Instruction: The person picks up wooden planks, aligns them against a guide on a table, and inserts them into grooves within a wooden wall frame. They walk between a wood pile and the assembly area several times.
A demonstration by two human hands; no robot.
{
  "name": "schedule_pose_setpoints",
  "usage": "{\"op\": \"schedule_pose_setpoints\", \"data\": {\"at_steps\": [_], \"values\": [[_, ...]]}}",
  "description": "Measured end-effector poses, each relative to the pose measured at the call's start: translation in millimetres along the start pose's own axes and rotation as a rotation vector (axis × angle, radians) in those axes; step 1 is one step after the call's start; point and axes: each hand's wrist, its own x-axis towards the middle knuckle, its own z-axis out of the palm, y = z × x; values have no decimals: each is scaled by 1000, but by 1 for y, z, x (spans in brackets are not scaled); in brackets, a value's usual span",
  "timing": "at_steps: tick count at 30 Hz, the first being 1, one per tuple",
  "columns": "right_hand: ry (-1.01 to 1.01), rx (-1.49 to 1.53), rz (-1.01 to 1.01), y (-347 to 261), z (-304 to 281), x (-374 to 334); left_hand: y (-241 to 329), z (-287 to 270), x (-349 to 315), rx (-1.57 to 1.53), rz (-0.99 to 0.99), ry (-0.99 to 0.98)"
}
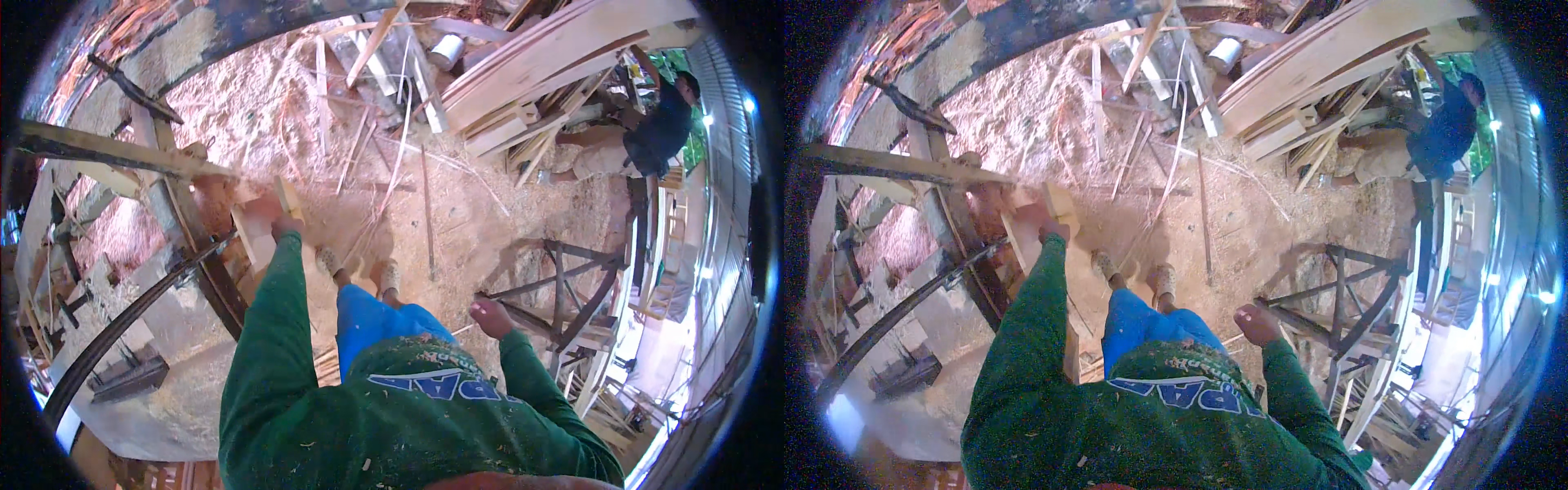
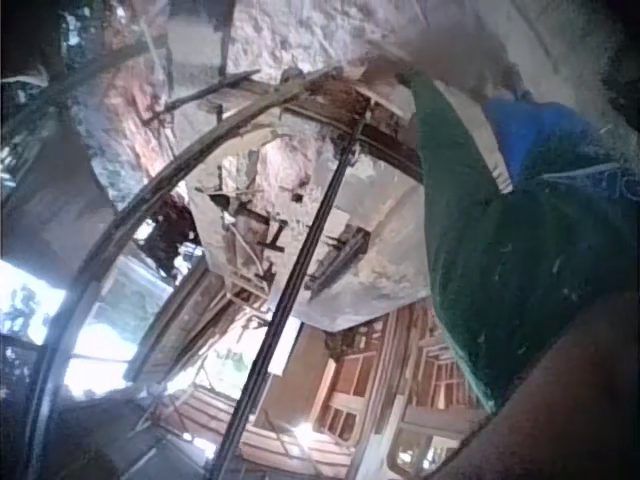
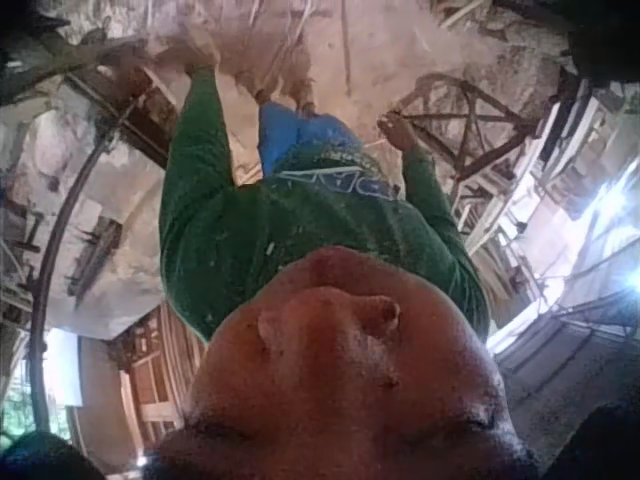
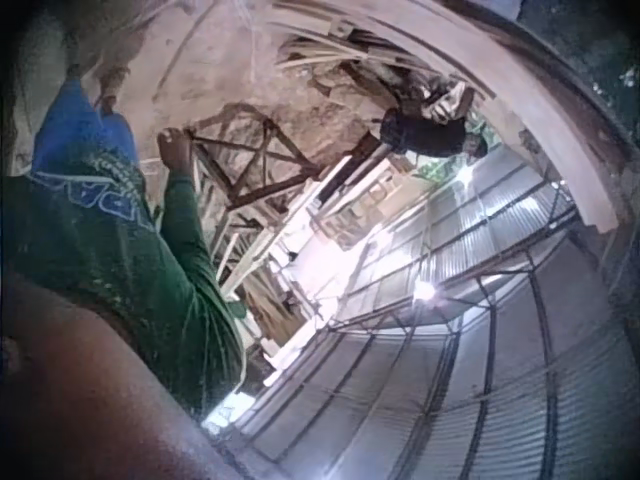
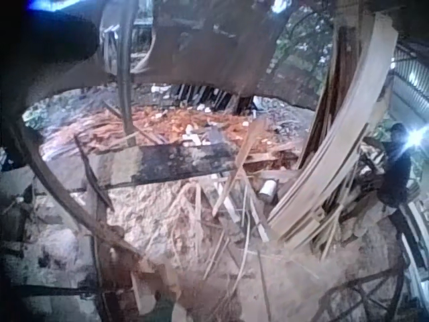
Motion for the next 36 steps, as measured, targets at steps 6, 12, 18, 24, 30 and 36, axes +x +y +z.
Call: {"op": "schedule_pose_setpoints", "data": {"at_steps": [6,12,18,24,30,36], "values": [[80,148,-88,12,9,65,39,31,-109,13,529,280],[290,121,-350,86,2,197,54,-105,-284,-5,666,176],[159,1075,159,81,-113,238,-27,-255,-490,-923,722,78],[-620,1584,-347,-35,-145,156,-111,-224,-565,-812,226,506],[-538,724,-761,-62,-218,113,-208,-146,-537,-1085,193,662],[-306,310,-707,-119,-223,38,-276,-131,-504,-1201,229,643]]}}
